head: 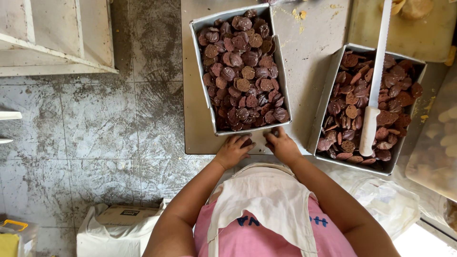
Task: The person scoops dark-colored round snacks from a metal tray into small plastic bags using a white scoop. They then place the filled bags into a larger white bag. The person repeats this process multiple times.
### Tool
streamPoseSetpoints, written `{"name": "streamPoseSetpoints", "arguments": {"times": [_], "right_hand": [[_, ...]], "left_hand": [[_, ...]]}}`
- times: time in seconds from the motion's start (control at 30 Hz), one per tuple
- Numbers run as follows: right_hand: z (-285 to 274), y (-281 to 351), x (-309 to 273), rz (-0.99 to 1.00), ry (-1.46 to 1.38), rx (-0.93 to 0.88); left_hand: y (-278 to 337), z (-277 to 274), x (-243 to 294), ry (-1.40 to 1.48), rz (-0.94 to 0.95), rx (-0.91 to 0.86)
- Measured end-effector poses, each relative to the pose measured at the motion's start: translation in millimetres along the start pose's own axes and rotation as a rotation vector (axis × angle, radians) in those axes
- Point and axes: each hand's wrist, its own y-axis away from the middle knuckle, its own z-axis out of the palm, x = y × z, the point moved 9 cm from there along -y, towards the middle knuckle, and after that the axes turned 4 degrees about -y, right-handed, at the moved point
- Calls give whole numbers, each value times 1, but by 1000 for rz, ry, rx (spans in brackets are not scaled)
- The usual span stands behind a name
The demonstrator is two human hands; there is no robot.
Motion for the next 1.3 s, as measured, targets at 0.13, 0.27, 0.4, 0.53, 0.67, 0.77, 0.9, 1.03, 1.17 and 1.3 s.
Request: {"name": "streamPoseSetpoints", "arguments": {"times": [0.13, 0.27, 0.4, 0.53, 0.67, 0.77, 0.9, 1.03, 1.17, 1.3], "right_hand": [[0, -2, 25, 148, -81, 21], [-17, 5, 23, -4, -71, -13], [-57, 20, 4, 237, -446, -132], [-130, 2, -55, -11, -653, 193], [-152, -16, -61, 14, -134, 328], [-117, -39, -54, 103, 161, 130], [-84, -39, -61, 231, 302, -116], [-97, -39, -68, 169, 251, -144], [-136, -32, -50, 74, 92, 122], [-207, 30, 45, 229, -115, 691]], "left_hand": [[12, 17, -3, 75, -50, 45], [3, -21, 6, 244, -24, 127], [-18, -105, 29, 240, 79, 278], [-61, -170, 20, -29, -88, 430], [-98, -174, 15, -123, -134, 371], [-108, -129, -10, -178, -243, 114], [-83, -110, -41, -260, -295, 166], [-56, -109, -60, -220, -356, 177], [-65, -112, -57, -248, -305, 165], [-74, -111, -56, -288, -318, 172]]}}
